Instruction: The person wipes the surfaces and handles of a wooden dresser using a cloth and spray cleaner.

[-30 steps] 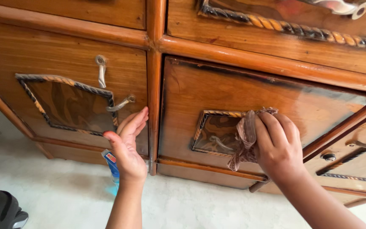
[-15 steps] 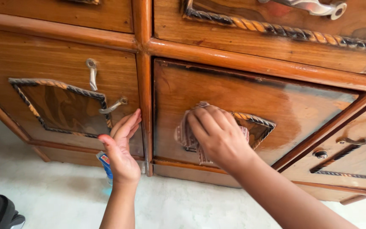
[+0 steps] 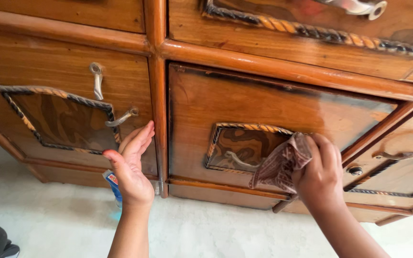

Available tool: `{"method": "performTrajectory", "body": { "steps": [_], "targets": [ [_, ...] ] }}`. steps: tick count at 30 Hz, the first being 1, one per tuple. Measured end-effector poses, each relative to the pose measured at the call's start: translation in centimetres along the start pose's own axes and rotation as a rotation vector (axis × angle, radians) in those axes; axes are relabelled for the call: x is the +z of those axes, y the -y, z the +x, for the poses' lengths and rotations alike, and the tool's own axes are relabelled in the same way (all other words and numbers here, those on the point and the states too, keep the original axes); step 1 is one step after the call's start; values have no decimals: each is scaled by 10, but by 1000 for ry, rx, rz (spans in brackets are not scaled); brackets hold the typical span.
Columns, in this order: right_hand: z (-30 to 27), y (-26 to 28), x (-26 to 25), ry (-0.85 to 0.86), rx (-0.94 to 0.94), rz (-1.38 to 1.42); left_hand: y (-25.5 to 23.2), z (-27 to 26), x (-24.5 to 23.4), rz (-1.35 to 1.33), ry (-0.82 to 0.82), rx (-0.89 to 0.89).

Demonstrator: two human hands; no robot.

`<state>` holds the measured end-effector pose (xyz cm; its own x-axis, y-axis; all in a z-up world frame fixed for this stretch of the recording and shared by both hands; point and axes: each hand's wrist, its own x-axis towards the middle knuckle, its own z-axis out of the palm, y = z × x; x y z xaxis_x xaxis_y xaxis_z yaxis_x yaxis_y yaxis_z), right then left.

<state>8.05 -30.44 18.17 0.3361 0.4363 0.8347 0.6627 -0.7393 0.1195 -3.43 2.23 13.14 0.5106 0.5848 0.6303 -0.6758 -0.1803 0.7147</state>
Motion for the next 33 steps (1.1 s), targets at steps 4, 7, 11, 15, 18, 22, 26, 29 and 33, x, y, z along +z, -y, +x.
{"method": "performTrajectory", "body": {
  "steps": [4, 7, 11, 15, 18, 22, 26, 29, 33],
  "targets": [
    [5, 0, 6, -5, 61, 47, 5, -1, 0, 2, -20, -4],
    [21, 11, 7, -7, 36, 70, 11, -1, 1, 0, -38, 2],
    [46, 50, 8, -33, -120, 198, 12, 0, 2, 27, -36, 25],
    [63, 68, 0, 92, -264, 163, 4, -14, 31, 635, -89, 175],
    [60, 60, 0, 80, -262, 119, 1, -31, 66, 1032, 4, 373],
    [36, 34, -4, 29, -109, 77, 6, -50, 96, 1001, 230, 445],
    [10, 14, -7, 5, 24, 38, 4, -58, 100, 966, 341, 364],
    [-1, 12, -5, -9, 89, 65, 0, -57, 99, 970, 327, 386],
    [3, 19, -3, -8, 184, 75, -3, -57, 95, 949, 352, 351]
  ]
}}
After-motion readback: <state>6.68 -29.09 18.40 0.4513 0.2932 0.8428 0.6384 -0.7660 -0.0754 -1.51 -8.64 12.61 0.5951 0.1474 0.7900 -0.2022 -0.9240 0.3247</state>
